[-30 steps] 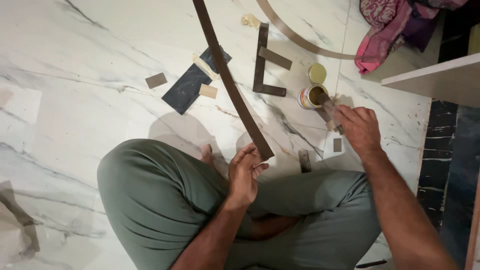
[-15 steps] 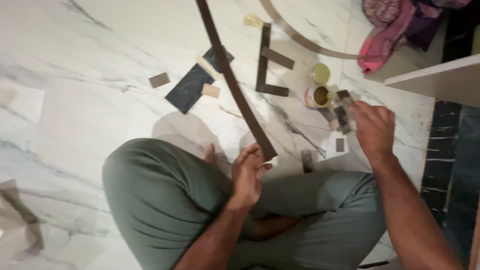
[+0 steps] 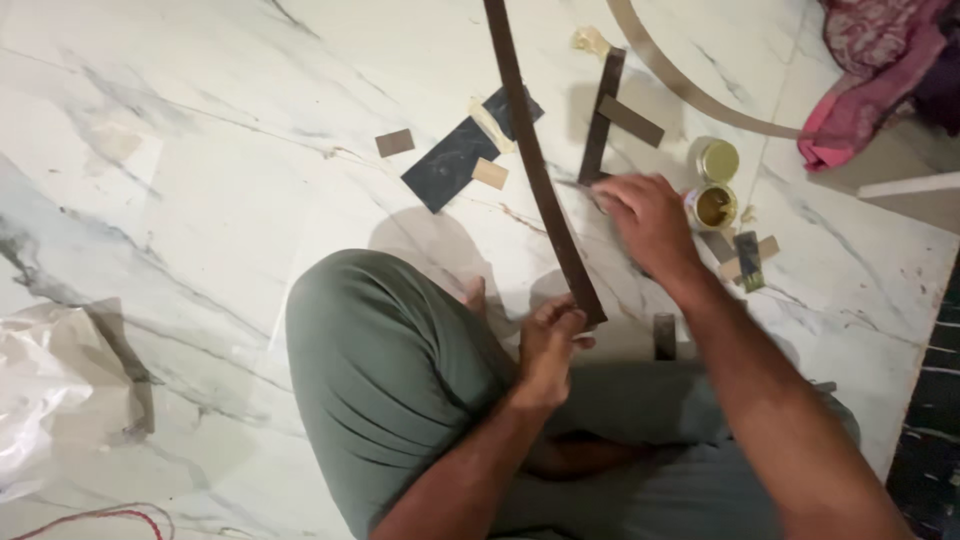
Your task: The person sits on the floor and applies a dark brown finish to a long curved wooden strip using a small brush. They repeatedly dip the brush into a can of finish and coat the strip, then place the finished piece into a nearby cabinet.
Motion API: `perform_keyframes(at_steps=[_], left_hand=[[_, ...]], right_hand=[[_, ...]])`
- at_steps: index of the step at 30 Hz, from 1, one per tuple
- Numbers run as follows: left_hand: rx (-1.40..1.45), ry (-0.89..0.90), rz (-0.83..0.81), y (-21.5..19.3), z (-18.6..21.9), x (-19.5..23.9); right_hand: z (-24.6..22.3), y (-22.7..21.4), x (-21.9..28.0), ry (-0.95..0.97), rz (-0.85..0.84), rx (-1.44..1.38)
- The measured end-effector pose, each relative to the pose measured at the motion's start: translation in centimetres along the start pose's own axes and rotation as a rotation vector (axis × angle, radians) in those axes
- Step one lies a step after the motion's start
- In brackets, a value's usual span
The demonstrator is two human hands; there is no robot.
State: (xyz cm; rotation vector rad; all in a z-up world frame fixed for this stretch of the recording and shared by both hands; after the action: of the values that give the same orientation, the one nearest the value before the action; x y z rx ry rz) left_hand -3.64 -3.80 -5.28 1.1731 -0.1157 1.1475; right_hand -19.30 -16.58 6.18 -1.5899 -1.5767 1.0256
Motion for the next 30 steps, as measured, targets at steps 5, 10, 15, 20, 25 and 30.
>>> perform_keyframes(at_steps=[5,10,15,20,25,30], left_hand=[[0.011,-0.012,0.013,0.1,-0.2,0.0],[-0.005,-0.030,0.021,0.0,-0.3,0.2],[-0.022,-0.107,0.091,0.2,0.0,0.5],[-0.079,-0.181,0.130,0.3,0.6,0.5],[-0.046,-0.172,0.132,0.3,0.4,0.5],[-0.048,-0.146,0.131,-0.3,-0.5,0.2]], right_hand=[[-0.8,2.5,-6.4,-0.082,0.017,0.033],[-0.4,4.5,-11.6,-0.090,-0.025,0.085],[-0.6,5.4,-14.9,-0.104,0.006,0.141],[-0.8,6.3,-16.3,-0.128,-0.051,0.215],[0.7,6.4,-13.6,-0.058,-0.183,0.113],[1.4,5.9,-8.1,-0.001,-0.307,0.140]])
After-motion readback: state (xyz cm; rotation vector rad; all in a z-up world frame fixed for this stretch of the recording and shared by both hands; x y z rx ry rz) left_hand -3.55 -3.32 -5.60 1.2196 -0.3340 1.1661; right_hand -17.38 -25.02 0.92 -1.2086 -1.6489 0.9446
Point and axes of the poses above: each hand's wrist, its own x-axis away from the middle knuckle, its own y-axis out of the palm, z = x × y, the point moved 7 cm from there along -x, towards the middle knuckle, and after that the axes turned 3 degrees about -z, right-handed, at the moved point
